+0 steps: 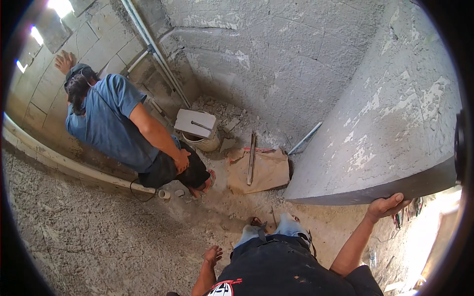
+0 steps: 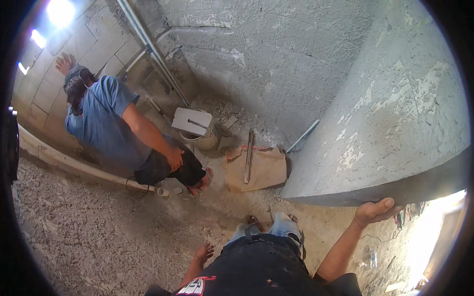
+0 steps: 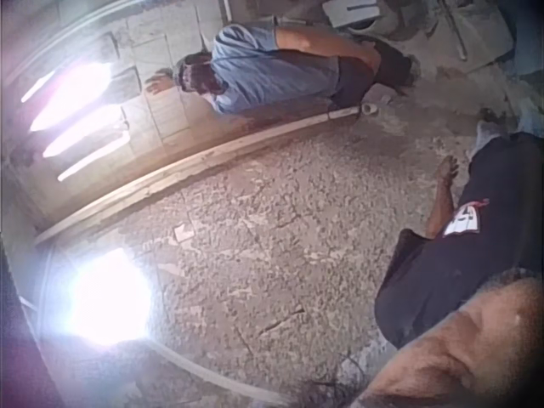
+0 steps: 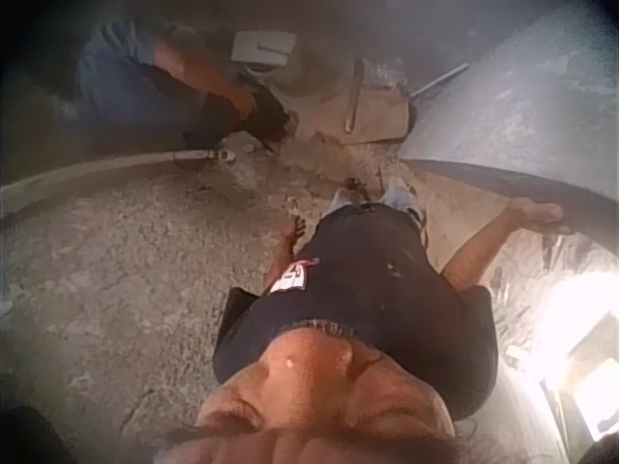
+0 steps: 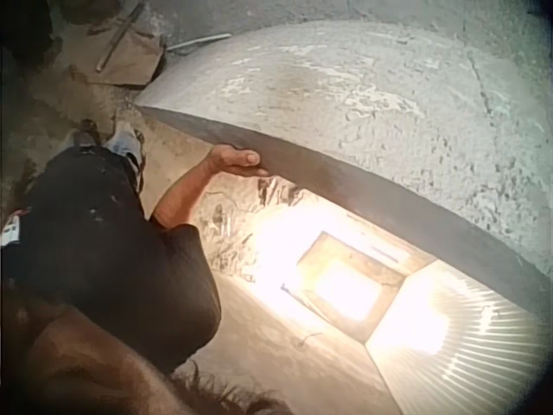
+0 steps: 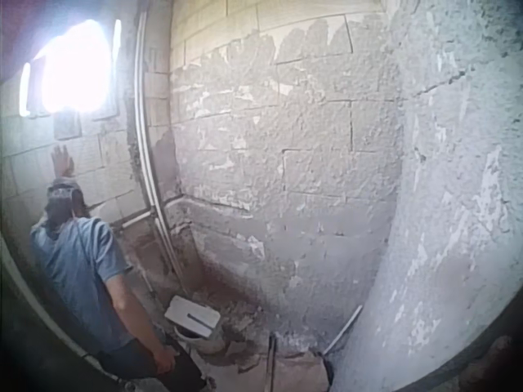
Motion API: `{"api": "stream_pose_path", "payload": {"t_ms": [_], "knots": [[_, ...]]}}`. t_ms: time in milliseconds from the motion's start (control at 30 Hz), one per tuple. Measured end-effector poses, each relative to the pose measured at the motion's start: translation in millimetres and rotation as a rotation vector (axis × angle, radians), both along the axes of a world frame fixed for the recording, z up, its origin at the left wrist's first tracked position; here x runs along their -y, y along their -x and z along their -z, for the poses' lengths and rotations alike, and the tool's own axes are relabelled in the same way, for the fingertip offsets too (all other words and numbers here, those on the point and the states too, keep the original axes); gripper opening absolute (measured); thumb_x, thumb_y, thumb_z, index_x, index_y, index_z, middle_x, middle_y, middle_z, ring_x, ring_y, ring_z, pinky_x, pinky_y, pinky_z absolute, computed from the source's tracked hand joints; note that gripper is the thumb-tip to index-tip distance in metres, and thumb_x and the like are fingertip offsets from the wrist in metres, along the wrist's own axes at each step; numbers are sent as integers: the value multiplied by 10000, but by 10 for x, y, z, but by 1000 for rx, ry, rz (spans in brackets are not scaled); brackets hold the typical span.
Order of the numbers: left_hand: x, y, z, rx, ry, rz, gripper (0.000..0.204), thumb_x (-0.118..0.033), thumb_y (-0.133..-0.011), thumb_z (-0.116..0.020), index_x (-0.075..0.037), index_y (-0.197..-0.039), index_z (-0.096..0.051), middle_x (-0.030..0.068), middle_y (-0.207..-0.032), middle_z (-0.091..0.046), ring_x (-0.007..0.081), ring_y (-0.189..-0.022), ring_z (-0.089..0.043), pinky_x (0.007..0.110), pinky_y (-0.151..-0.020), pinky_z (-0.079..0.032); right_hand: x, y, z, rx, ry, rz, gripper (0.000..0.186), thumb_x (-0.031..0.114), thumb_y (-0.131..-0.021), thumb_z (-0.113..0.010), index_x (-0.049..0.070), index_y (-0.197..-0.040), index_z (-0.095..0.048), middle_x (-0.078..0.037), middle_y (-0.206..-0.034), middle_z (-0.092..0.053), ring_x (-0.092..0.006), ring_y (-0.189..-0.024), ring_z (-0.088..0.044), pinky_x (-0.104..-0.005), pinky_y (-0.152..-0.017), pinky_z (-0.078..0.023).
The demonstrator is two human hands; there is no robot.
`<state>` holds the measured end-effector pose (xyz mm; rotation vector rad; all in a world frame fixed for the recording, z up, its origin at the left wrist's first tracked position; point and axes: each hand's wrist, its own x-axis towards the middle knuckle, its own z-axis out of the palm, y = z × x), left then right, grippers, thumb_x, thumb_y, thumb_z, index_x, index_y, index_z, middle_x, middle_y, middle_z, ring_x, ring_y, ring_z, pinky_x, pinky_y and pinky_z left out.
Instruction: The person holds a locking plier while another person uses an angle grinder to sharpen or smooth the metal jaw, then the person uses a pencil to mark a small metal piece and a larger tile.
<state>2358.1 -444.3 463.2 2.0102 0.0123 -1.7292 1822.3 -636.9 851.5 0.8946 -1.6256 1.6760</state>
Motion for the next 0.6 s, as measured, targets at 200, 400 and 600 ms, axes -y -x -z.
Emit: {"api": "stream_pose_path", "payload": {"t_ms": [200,400,600], "knots": [[27,29,-79,0,-11,16,407,-286,-904,-541,-61,-1242,-515,101,-1107,-634,227,-889,-617,380,-736,-473,-17,45,7,0,33,-49,671,443,-957,-382,-122,-1318,-340,-263,-1266,-431,-317,-1144,-465,-398,-948,-397],[15,-13,-86,-1,-15,23,419,-300,-909,-526,-69,-1258,-508,97,-1111,-632,226,-913,-616,380,-763,-470,-7,50,1,3,29,-79,706,471,-959,-387,-123,-1334,-317,-264,-1284,-419,-319,-1164,-457,-406,-966,-390],[24,14,-147,-6,-21,43,450,-298,-916,-508,-59,-1295,-479,118,-1170,-612,249,-974,-606,397,-828,-463,-26,73,27,-22,48,-83,578,366,-977,-411,-94,-1321,-358,-242,-1303,-430,-298,-1167,-454,-394,-1002,-360]]}}
